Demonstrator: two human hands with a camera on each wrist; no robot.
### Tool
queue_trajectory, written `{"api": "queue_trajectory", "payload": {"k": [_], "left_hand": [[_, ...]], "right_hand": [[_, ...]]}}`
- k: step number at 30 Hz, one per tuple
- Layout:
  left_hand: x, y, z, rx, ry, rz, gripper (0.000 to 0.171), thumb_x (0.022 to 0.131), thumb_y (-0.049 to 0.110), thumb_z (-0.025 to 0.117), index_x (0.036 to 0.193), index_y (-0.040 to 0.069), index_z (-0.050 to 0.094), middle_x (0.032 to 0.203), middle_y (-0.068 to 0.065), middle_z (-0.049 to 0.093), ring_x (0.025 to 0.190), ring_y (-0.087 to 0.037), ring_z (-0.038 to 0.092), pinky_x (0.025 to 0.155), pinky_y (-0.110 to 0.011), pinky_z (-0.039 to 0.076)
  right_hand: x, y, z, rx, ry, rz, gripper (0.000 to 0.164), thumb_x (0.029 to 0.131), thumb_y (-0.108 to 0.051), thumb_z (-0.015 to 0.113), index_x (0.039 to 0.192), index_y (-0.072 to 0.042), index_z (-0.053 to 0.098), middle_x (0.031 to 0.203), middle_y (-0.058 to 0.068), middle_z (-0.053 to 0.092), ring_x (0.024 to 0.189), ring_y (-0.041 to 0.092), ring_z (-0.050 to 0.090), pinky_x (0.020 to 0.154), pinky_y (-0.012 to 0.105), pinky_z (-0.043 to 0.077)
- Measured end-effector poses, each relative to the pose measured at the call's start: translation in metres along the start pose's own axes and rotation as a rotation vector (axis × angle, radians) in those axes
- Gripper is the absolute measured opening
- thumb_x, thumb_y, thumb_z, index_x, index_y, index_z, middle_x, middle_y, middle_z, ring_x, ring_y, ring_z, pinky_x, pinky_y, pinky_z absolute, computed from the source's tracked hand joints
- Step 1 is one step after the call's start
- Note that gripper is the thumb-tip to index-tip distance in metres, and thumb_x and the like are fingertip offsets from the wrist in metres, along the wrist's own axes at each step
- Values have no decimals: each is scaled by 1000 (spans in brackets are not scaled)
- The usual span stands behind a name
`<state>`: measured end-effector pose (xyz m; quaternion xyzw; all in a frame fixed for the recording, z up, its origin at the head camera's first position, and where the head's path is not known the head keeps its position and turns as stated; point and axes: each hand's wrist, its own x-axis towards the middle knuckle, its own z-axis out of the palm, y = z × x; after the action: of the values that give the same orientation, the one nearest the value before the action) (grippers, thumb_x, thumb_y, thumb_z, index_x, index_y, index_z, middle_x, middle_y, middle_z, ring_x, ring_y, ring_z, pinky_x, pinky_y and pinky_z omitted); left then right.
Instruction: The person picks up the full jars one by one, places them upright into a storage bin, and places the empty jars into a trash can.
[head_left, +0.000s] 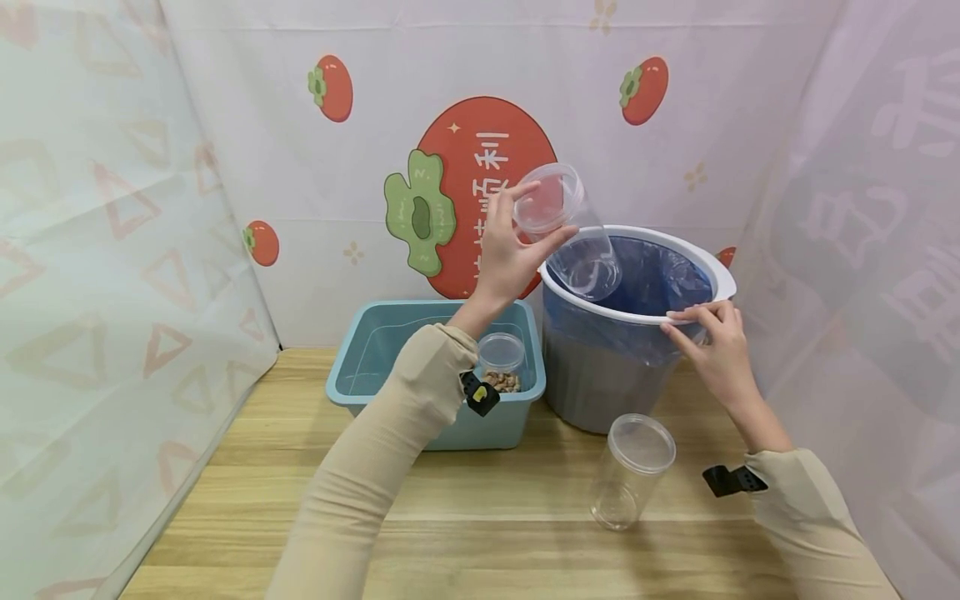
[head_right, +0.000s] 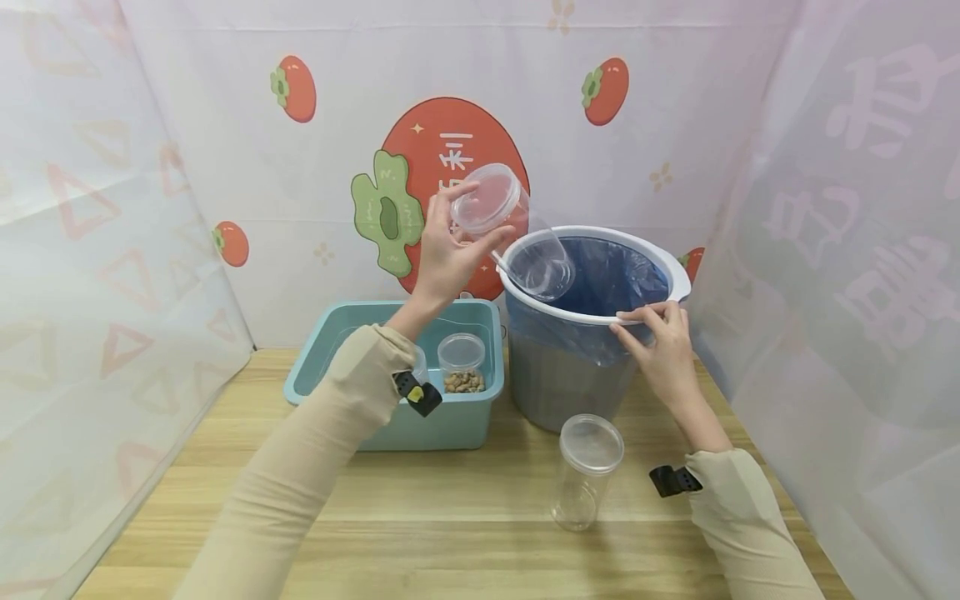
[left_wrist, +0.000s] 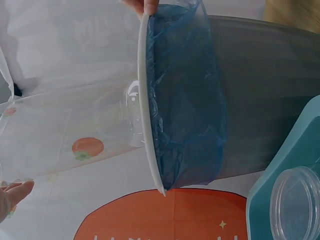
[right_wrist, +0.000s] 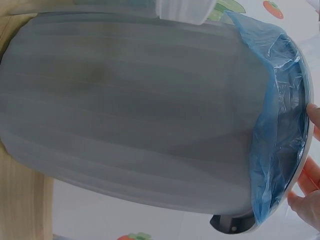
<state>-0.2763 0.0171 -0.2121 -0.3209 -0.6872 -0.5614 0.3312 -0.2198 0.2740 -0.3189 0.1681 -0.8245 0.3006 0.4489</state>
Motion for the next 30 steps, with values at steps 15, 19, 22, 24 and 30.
{"api": "queue_trajectory", "payload": {"k": [15,19,22,24,30], "left_hand": [[-10,-17,22,82,-65,-55,60,68,19,77,118,3,47,115,-12,44,101,-19,46,76,-14,45],[-13,-22,28,123,-118,-87,62,69,22,76,119,5,46,115,-12,43,101,-18,46,77,-15,44],[-17,-27,33,145,-149,-101,64,69,22,76,121,5,45,115,-13,42,103,-19,46,79,-20,44],[-21,-31,37,155,-163,-111,65,68,23,77,122,6,45,115,-13,42,105,-20,46,82,-23,44],[-29,-37,46,203,-200,-147,66,69,26,76,123,8,44,118,-12,41,105,-20,46,84,-26,43]], "right_hand": [[1,-1,0,3,-8,10,27,59,13,73,83,7,63,87,21,48,81,32,39,74,28,25],[1,-1,0,5,-4,2,27,59,13,73,83,7,63,88,21,48,81,30,38,74,27,25],[1,0,0,3,-3,-1,27,59,13,73,84,7,63,87,21,48,81,29,38,74,26,24],[1,0,0,0,-2,0,28,59,13,73,84,6,63,87,21,48,81,28,38,74,25,24],[0,0,-1,-2,-9,0,27,59,13,73,84,6,63,88,21,49,80,28,38,73,25,24]]}}
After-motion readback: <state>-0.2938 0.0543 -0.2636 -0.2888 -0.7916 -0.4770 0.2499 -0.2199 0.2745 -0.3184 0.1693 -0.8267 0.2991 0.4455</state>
